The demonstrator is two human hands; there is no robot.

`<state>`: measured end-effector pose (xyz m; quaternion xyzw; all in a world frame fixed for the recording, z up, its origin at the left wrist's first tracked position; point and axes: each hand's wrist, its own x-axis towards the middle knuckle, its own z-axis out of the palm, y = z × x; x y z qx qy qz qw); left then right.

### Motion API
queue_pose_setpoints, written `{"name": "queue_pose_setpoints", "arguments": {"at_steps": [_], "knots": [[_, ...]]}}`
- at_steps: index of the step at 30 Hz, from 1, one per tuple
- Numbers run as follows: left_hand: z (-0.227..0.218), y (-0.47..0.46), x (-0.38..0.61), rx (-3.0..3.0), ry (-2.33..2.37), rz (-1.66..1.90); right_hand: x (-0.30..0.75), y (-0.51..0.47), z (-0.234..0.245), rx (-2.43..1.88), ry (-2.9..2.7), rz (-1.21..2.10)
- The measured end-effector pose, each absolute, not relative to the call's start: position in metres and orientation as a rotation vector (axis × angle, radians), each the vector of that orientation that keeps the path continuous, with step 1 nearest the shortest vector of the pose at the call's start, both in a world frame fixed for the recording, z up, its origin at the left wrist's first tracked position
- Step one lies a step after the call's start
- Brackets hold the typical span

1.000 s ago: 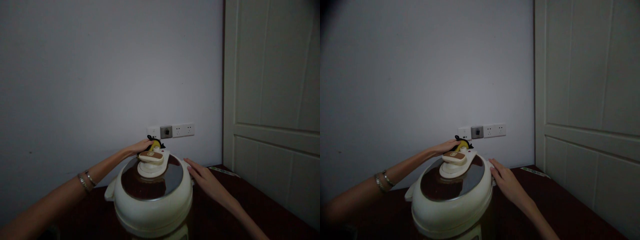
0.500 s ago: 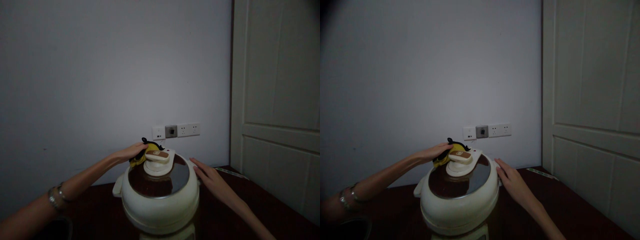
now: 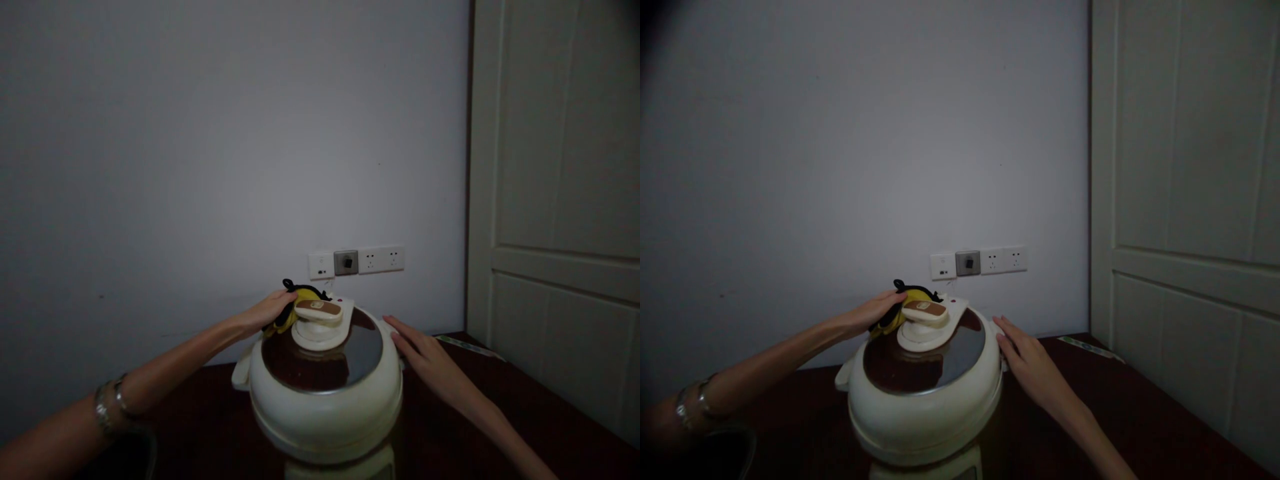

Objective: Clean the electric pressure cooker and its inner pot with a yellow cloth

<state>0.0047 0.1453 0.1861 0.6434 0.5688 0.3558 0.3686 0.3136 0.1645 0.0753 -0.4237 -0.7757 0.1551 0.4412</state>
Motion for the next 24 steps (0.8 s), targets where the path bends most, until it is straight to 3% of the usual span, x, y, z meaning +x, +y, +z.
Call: {"name": "queue_pose_setpoints", "arguments": {"at_steps": [13,24], "knots": [[0.171,0.088,0.006,1.959,1.692,1.036,0.312,0.163,0.077,-1.049,-1.927,0.377],[0.158,0.024,0.019,2.547,1.556,0.78,0.315,0.168,0.072,-1.037,-1.928,0.347]]}}
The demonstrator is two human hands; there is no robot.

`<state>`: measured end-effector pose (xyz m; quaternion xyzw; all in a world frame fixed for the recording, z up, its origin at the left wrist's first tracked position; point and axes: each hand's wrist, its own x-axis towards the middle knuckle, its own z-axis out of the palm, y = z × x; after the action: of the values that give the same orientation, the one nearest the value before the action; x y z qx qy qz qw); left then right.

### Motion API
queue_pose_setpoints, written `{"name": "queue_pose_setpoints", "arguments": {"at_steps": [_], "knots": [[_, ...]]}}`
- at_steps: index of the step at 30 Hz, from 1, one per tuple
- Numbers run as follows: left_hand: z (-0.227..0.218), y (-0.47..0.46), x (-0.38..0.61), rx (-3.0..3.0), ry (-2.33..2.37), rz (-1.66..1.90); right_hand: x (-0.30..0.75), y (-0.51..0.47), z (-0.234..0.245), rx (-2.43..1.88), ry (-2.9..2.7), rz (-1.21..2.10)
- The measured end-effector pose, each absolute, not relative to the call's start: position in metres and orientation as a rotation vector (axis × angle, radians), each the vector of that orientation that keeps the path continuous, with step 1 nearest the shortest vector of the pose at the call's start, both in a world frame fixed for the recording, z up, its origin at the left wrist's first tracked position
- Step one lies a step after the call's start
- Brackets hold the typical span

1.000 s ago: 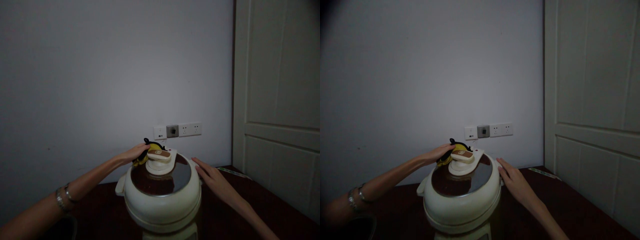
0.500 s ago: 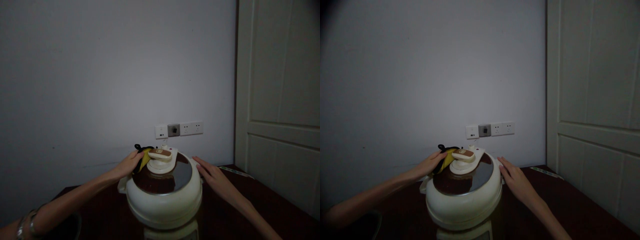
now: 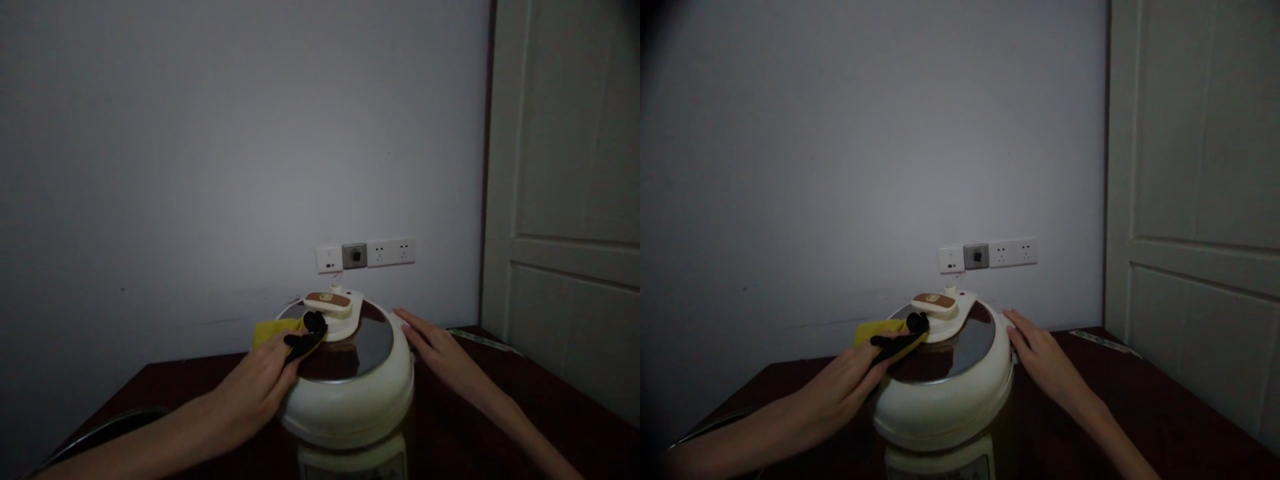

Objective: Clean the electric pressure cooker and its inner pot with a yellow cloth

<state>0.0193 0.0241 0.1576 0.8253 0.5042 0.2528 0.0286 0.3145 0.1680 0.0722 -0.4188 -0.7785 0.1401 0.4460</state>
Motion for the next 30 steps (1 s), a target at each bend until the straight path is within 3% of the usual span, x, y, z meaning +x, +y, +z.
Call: {"name": "queue_pose_setpoints", "arguments": {"at_steps": [8,16,24,30], "knots": [[0.18,0.058,-0.002,2.409,1.954,0.928,0.312,0.166,0.076,-1.053,-1.944,0.345],[0.153,0.066,0.018,2.749,1.766,0.74,0.312,0.164,0.075,-1.037,-1.936,0.315],[0.157,0.026,0.045,3.003,1.509,0.498,0.313,0.168,0.074,-1.051,-1.962,0.314],[0.192,0.011,0.064,2.773,1.423,0.737,0.315,0.149,0.091,-1.045,-1.913,0.221]]}}
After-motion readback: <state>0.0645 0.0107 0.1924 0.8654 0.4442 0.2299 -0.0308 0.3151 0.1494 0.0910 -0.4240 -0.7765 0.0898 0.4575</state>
